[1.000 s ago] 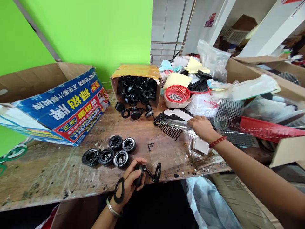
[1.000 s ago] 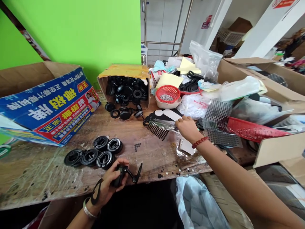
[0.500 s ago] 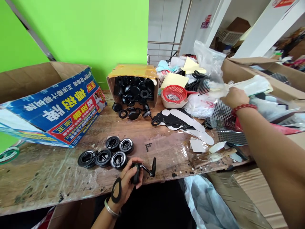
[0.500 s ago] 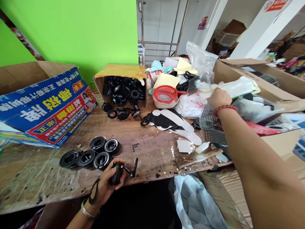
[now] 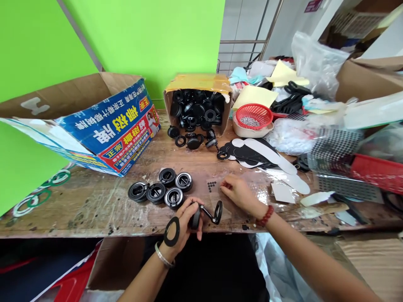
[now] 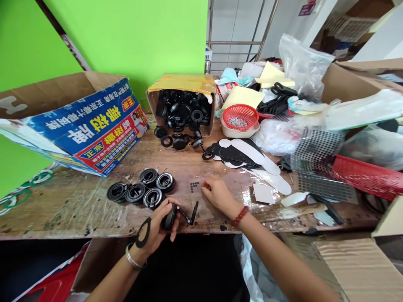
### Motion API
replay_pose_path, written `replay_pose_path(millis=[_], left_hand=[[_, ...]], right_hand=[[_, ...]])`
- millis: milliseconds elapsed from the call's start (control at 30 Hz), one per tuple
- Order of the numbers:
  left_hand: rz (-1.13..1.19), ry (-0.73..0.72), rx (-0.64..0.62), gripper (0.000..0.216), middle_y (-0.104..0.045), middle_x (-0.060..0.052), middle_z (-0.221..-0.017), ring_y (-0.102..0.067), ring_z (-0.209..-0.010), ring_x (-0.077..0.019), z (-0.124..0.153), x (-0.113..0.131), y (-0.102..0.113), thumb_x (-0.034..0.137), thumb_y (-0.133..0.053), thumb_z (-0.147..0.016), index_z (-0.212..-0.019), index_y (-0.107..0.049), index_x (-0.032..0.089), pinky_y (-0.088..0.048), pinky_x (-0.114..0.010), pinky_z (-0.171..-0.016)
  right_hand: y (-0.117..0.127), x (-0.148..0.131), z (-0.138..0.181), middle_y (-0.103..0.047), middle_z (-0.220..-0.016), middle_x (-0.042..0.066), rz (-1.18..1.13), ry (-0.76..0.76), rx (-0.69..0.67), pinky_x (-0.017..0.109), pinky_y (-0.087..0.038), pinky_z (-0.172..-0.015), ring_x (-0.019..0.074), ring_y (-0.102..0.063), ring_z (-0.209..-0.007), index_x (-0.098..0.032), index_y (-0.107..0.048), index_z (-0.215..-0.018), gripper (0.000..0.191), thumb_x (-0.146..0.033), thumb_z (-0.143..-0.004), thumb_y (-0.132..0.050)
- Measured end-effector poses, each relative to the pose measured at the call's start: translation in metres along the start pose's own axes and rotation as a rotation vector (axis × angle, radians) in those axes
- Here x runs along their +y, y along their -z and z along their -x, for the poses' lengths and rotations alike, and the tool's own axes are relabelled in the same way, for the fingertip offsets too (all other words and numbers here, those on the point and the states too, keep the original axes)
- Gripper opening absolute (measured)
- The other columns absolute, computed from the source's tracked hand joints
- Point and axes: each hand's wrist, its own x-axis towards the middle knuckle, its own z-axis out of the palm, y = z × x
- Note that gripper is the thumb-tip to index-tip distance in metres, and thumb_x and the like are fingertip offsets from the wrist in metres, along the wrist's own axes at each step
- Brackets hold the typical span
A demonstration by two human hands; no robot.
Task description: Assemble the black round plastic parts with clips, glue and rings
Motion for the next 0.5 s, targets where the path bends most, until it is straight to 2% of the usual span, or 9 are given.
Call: replay_pose_path(millis=[133,300,500], left_hand=[[-0.006,0.019,-0.011,0.043,-0.053,0.004,-0.065,-0.043,-0.038,-0.0065,0.0,0.002,-0.001,0.06,-0.062,-0.08,-0.093,-0.057,0.019,-0.034,-0.016,-0.028],[-0.006,0.065,0.001,0.047,-0.052,0.004,-0.063,-0.041,-0.037,-0.0061,-0.001,0.004,-0.003,0.063,-0.061,-0.078,-0.091,-0.057,0.019,-0.032,-0.015,-0.026],[0.017,0.094,0.043,0.051,-0.052,0.004,-0.063,-0.041,-0.038,-0.006,-0.001,0.008,-0.008,0.065,-0.065,-0.072,-0.092,-0.058,0.018,-0.033,-0.015,-0.027]], right_hand=[[-0.011,-0.009,-0.011,-0.061,-0.082,0.005,0.122,-0.002,-0.06,0.027,-0.042,-0.073,0.0169,-0.056,-0.078,-0.016,-0.062,-0.077,0.014,-0.009,-0.087,-0.056],[-0.008,-0.021,-0.025,-0.063,-0.089,0.008,0.366,-0.042,-0.215,0.027,-0.041,-0.074,0.0179,-0.058,-0.081,-0.015,-0.066,-0.083,0.019,-0.015,-0.094,-0.05],[-0.009,-0.028,-0.033,-0.066,-0.093,0.012,0.411,-0.037,-0.263,0.028,-0.042,-0.078,0.0216,-0.059,-0.089,-0.013,-0.067,-0.085,0.014,-0.009,-0.087,-0.053]])
